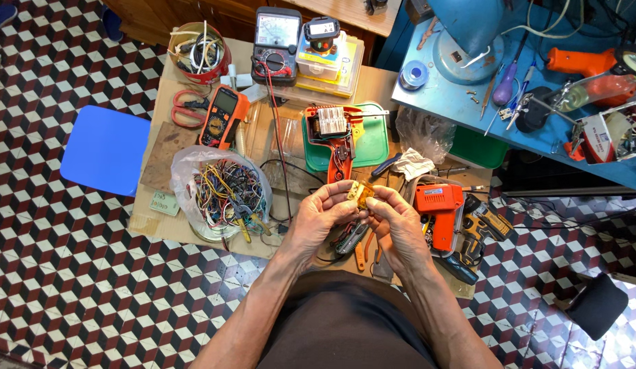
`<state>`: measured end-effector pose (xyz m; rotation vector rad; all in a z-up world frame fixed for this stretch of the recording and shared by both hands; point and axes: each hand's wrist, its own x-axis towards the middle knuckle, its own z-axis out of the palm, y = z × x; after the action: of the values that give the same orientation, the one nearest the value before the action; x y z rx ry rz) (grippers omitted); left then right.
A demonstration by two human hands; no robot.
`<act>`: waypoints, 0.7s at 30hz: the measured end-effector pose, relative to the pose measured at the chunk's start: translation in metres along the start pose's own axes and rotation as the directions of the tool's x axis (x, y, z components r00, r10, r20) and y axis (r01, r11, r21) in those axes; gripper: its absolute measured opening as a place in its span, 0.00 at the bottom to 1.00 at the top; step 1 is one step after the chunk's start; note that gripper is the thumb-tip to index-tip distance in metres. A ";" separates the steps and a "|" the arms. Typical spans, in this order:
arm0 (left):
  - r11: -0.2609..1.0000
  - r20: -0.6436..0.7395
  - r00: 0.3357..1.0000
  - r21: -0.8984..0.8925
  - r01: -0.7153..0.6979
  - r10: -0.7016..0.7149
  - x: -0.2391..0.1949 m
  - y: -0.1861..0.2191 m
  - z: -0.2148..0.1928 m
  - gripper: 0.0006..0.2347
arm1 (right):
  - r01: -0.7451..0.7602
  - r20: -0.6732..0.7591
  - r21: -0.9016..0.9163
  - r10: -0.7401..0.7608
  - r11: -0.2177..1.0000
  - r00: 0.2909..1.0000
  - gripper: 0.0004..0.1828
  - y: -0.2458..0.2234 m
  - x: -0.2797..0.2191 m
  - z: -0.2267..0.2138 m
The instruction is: The person sorts through a bag of wires and components on a cluttered workbench, then uses a heat gun to apply heat to a small electronic component. The person handles various tools and parts throughout the process.
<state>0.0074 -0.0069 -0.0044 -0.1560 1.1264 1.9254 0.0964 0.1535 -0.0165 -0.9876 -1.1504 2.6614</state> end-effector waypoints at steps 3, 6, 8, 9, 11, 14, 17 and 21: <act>0.998 -0.049 0.998 0.045 -0.047 0.049 0.000 -0.009 -0.002 0.16 | -0.011 -0.002 -0.015 0.011 1.000 1.000 0.15 0.006 -0.004 0.002; 0.985 -0.088 0.989 0.133 -0.107 0.119 0.000 -0.012 -0.004 0.14 | 0.019 0.051 -0.095 -0.014 0.995 0.999 0.16 0.006 -0.005 0.006; 0.955 -0.098 0.976 0.245 -0.164 0.193 -0.003 -0.012 -0.005 0.13 | 0.105 0.058 -0.273 -0.093 0.956 0.994 0.17 0.004 -0.007 0.008; 0.951 -0.104 0.977 0.270 -0.152 0.186 -0.005 -0.012 -0.005 0.12 | 0.146 0.067 -0.359 -0.131 0.922 0.989 0.18 0.004 -0.007 0.008; 0.939 -0.116 0.978 0.318 -0.130 0.175 -0.007 -0.009 -0.005 0.12 | 0.134 0.062 -0.392 -0.120 0.910 0.991 0.18 0.004 -0.005 0.008; 0.945 -0.119 0.977 0.297 -0.136 0.178 -0.010 -0.006 -0.005 0.12 | 0.117 0.050 -0.417 -0.106 0.901 0.993 0.16 0.007 -0.004 0.005; 0.944 -0.120 0.968 0.276 -0.180 0.220 -0.015 -0.008 -0.008 0.13 | 0.054 0.028 -0.433 -0.046 0.900 0.999 0.15 0.010 -0.008 0.002; 0.990 -0.238 0.961 0.061 -0.130 0.141 -0.040 -0.014 -0.035 0.13 | -0.075 0.075 -0.279 0.099 0.957 0.992 0.12 0.035 -0.004 0.020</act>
<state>0.0313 -0.0556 -0.0138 -0.3028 1.3714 2.0401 0.0938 0.1147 -0.0280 -0.9877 -1.5663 2.6869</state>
